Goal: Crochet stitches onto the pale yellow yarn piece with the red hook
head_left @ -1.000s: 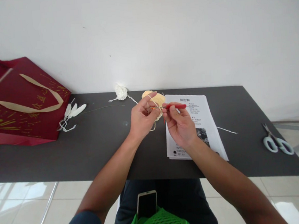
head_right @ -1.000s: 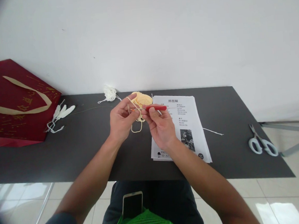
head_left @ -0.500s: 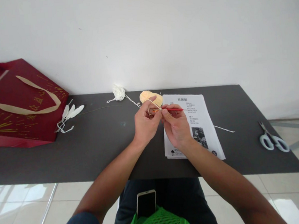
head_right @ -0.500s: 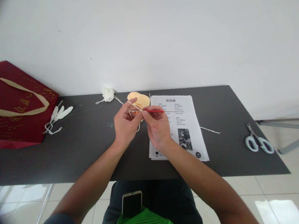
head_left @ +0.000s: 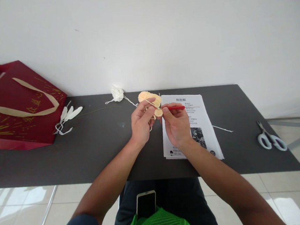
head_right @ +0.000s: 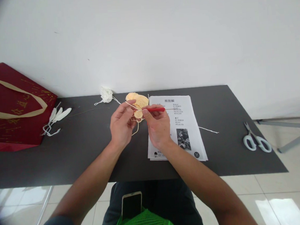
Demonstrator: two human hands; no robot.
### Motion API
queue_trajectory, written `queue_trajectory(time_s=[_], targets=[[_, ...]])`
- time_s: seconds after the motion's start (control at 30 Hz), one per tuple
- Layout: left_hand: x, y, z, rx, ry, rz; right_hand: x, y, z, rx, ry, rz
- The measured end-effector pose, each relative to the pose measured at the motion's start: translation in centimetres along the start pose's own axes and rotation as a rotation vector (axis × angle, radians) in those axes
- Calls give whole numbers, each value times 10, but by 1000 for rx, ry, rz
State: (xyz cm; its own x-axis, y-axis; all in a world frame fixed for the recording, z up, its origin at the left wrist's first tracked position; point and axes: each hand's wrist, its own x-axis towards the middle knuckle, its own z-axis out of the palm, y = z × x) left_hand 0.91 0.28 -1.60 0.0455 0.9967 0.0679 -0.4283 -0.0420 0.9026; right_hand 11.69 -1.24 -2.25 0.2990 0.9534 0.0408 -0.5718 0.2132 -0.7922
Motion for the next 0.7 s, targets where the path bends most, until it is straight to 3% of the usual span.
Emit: queue_trajectory(time_s=[0.17, 0.43, 0.7], targets=[[2, -2, -1, 14, 18, 18, 0, 0, -1, 4, -7, 6], [3, 0, -3, 226, -7, 192, 0, -7, -2, -38, -58, 21], [2, -4, -8, 376, -17, 244, 3, 0, -6, -81, -42, -113]])
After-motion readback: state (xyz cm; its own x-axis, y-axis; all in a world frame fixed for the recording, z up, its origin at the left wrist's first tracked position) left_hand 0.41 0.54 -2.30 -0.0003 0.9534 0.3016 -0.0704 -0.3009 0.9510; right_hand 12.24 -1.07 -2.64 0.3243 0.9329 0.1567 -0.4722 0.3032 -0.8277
